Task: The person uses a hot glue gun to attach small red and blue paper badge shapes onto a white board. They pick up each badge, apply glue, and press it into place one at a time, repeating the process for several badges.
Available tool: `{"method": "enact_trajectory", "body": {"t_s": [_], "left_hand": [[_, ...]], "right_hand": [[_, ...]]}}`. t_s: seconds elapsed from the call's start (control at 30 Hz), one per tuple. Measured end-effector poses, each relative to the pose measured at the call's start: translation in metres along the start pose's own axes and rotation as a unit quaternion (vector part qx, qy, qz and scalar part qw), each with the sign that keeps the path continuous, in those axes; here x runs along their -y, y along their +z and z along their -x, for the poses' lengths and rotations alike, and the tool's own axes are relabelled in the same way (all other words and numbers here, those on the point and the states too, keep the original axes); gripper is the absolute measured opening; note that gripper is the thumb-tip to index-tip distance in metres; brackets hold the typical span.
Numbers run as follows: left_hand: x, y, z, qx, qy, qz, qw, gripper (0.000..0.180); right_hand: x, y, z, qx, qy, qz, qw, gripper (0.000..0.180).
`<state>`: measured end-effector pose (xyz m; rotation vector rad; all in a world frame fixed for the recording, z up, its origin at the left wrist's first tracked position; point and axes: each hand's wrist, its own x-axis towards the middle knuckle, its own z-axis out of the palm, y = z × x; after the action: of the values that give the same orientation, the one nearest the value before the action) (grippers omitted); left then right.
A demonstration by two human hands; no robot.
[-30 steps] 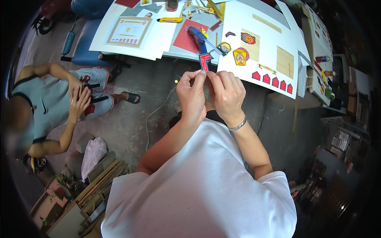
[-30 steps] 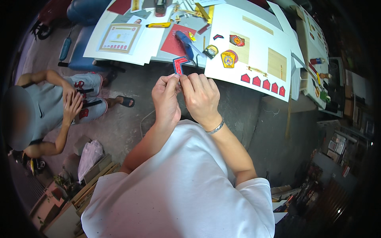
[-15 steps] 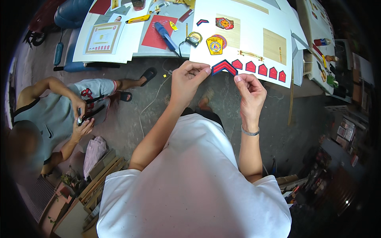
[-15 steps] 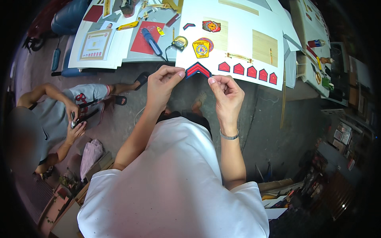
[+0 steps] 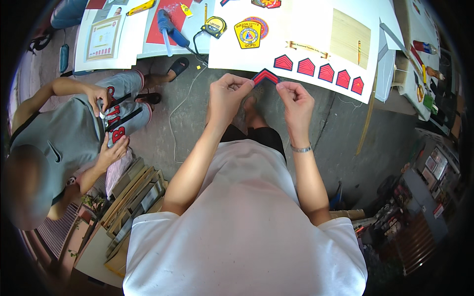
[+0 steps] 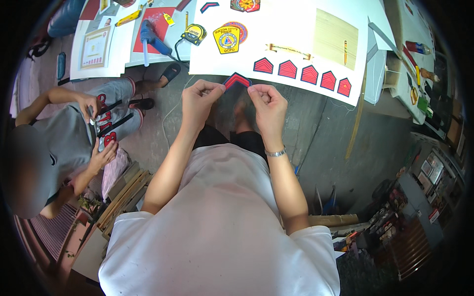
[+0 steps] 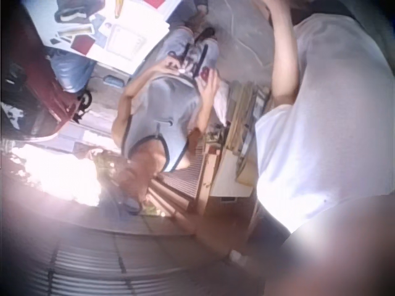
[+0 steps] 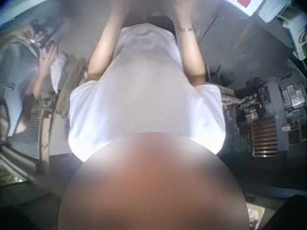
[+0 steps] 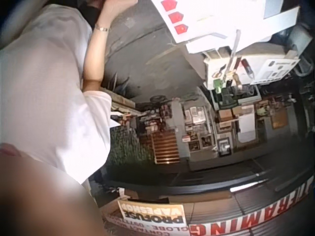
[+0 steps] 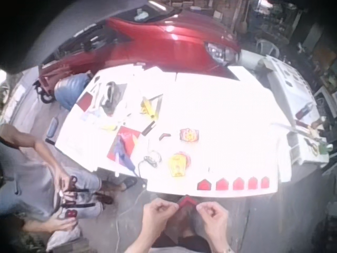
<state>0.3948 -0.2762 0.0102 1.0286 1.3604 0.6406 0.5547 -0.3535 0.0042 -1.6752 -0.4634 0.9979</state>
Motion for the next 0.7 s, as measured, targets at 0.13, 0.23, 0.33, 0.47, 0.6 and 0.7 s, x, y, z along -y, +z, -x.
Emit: {"method": "enact_trajectory", "body": {"t_s": [0.13, 0.23, 0.33, 0.47, 0.6, 0.7], "left_hand": [[0.029, 0.006, -0.05, -0.035, 0.024, -0.155, 0.987, 0.02], [0.055, 0.011, -0.087, -0.023, 0.063, -0.163, 0.984, 0.021], [0.074, 0.012, -0.116, -0.004, 0.073, -0.183, 0.98, 0.022], [0.086, 0.014, -0.132, 0.024, 0.023, -0.115, 0.993, 0.022], [0.088, 0.013, -0.128, 0.021, 0.002, -0.09, 0.996, 0.025], [0.09, 0.016, -0.125, 0.018, 0.005, -0.105, 0.994, 0.021]], "right_hand": [[-0.047, 0.018, -0.037, -0.036, -0.02, 0.101, 0.994, 0.016], [-0.076, 0.027, -0.067, -0.066, -0.025, 0.119, 0.99, 0.023], [-0.093, 0.031, -0.09, -0.06, -0.028, 0.149, 0.987, 0.025], [-0.095, 0.035, -0.1, -0.06, 0.02, 0.078, 0.995, 0.016], [-0.089, 0.032, -0.101, -0.064, 0.071, 0.029, 0.995, 0.017], [-0.091, 0.029, -0.101, -0.048, 0.083, 0.022, 0.995, 0.016]]}}
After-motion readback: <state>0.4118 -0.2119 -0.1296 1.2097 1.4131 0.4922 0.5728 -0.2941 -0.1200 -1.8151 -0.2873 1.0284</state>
